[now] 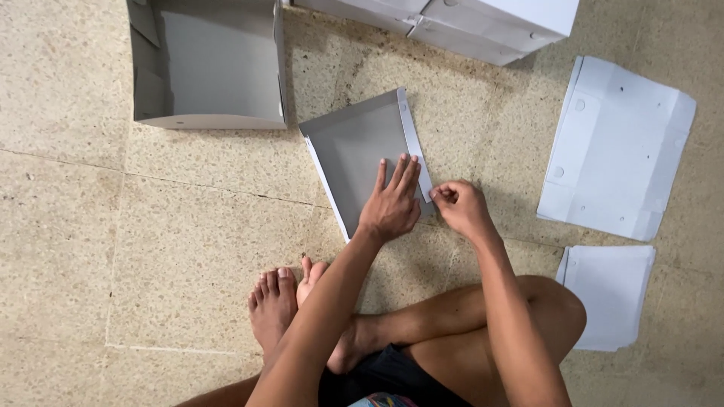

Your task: Folding flat cardboard sheets into boxes and stacking them while sitting on the floor.

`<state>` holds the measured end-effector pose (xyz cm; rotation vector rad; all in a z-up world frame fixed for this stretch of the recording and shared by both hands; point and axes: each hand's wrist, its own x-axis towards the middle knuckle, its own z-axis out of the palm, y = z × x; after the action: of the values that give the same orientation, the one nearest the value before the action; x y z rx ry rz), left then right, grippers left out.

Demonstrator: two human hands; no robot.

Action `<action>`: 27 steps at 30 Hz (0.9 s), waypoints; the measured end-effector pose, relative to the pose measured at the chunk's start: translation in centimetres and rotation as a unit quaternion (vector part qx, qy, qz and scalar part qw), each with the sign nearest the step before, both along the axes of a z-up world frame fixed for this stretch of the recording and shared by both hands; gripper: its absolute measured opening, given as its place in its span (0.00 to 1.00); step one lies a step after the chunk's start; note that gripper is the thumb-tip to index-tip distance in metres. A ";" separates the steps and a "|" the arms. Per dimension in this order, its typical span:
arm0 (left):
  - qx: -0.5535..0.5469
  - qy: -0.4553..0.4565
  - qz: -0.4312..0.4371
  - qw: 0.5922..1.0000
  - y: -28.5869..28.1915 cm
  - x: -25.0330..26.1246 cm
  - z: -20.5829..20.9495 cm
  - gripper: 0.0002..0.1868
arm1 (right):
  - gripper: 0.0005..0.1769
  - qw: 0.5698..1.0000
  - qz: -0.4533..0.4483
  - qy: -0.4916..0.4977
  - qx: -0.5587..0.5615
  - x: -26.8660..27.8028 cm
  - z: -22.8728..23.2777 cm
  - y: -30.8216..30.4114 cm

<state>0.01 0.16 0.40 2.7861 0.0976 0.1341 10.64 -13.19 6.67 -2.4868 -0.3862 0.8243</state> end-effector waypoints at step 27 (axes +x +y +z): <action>0.000 -0.086 0.025 0.996 -0.2 0.1 -1.3 0.36 | 0.09 0.894 0.066 -0.344 0.279 5.6 -7.0 11.7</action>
<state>0.08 -0.06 -0.94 2.7601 0.1233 0.3857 16.20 -1.47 -0.31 -2.1219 -0.8954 -0.1693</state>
